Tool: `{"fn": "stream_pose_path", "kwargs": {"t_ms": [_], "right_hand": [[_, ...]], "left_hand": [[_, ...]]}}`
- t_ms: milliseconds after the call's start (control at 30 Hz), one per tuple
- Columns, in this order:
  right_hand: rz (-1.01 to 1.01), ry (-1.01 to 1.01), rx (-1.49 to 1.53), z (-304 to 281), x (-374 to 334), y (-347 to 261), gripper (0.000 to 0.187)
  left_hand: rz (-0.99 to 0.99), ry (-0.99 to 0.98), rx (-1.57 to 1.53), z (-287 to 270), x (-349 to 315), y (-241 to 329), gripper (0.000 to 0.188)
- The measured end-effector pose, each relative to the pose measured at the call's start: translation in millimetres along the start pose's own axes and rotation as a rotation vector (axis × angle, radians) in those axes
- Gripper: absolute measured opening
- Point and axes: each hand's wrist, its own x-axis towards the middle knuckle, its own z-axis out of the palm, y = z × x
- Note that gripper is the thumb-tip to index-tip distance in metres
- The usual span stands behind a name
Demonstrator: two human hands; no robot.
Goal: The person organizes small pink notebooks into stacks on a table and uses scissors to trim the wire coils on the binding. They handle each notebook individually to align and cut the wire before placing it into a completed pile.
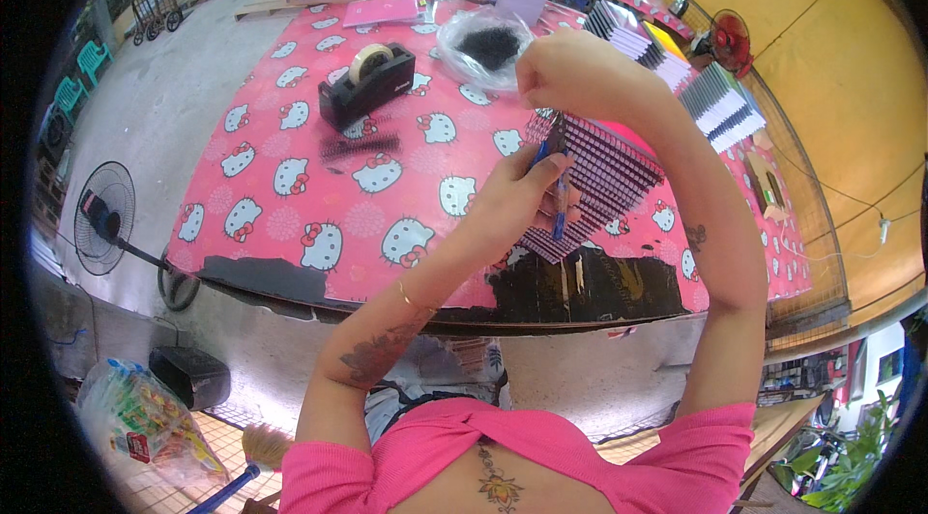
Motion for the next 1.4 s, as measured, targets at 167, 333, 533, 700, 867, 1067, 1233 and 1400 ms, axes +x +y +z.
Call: {"fn": "stream_pose_path", "kwargs": {"t_ms": [167,333,533,700,867,1067,1233,1400], "right_hand": [[0.051,0.011,0.011,0.1,0.2,-2.6,0.017],[0.039,0.038,-0.027,3.5,-0.4,-2.1,0.017],[0.024,0.152,0.041,6.5,-2.3,-2.0,0.015],[-0.154,0.261,0.073,15.9,-6.1,5.5,0.021],[-0.133,0.136,0.039,15.9,-5.1,2.6,0.02],[0.112,-0.248,-0.307,-1.1,-6.2,-12.0,0.03],[0.099,-0.136,-0.255,6.4,-7.0,-8.4,0.029],[0.086,-0.018,-0.045,4.9,-10.6,-10.8,0.027]], "left_hand": [[0.073,0.081,-0.004,9.3,-2.0,-1.2,0.028],[0.143,0.043,0.053,7.6,0.6,-7.1,0.031],[0.154,0.012,0.271,4.1,-7.1,-13.7,0.035],[0.162,0.064,0.112,8.9,-8.9,-20.3,0.033],[0.156,0.046,0.184,-0.1,1.6,-23.1,0.033],[0.184,0.066,0.191,1.2,6.1,-23.3,0.033],[0.176,0.033,0.281,1.3,2.1,-19.2,0.034],[0.176,0.048,0.31,-2.9,-2.4,-35.9,0.035]]}}
